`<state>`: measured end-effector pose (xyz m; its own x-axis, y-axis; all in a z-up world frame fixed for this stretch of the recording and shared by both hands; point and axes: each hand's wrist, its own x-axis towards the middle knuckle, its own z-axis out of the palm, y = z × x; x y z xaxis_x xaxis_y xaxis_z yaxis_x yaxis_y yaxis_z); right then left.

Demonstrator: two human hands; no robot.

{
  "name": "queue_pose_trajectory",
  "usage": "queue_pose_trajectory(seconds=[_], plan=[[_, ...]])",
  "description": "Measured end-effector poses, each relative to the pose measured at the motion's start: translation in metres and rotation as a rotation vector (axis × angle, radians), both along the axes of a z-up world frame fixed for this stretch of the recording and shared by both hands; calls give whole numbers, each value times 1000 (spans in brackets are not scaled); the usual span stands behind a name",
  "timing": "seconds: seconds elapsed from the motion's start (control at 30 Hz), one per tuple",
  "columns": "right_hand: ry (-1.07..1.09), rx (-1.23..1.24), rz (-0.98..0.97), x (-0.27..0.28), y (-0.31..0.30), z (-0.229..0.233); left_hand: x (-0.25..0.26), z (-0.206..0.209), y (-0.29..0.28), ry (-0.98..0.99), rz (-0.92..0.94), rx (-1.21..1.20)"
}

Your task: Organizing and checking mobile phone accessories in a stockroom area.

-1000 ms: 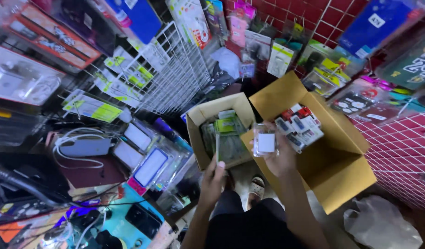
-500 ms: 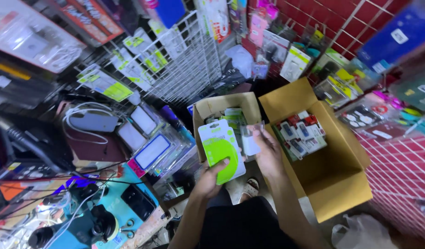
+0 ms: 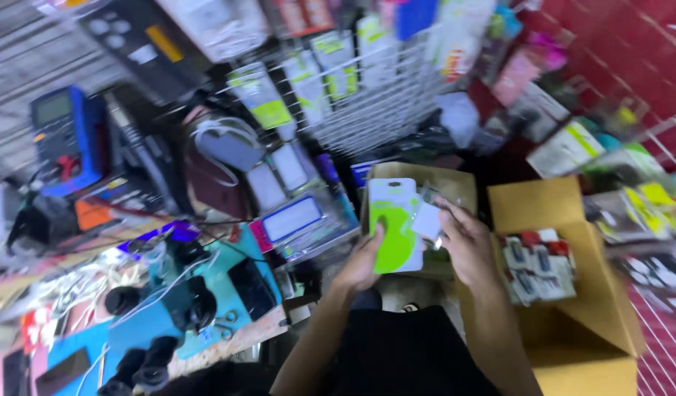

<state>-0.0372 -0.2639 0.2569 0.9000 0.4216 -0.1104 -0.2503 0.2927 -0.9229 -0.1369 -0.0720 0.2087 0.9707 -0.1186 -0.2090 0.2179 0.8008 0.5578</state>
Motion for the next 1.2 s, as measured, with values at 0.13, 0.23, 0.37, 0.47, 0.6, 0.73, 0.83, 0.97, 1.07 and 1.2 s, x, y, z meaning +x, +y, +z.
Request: queue_pose_trajectory(seconds=[0.13,0.23,0.37,0.47,0.6,0.73,0.83,0.97,1.07,1.2], plan=[[-39,-170,45,-3,39,3,4,-13,18,-1,32,27],[20,-216,-22,-2,60,-31,7,-26,30,62,55,122],[-220,-506,-62,-2,93,-43,11,-61,47,21,139,400],[-261,-497,-77,4,113,-50,5,-69,65,20,198,422],[-75,-495,51,7,142,-39,-8,-55,99,-31,249,420],[-130,-518,151,8,169,-57,-21,-21,135,-36,217,602],[-71,-710,261,3,196,-39,-26,-45,156,19,277,548],[-221,-749,371,3,219,-54,-35,-87,185,100,245,516],[-70,-657,449,1,233,-73,-41,-94,204,59,221,451],[113,-582,455,-6,250,-74,-37,-53,222,300,129,512]])
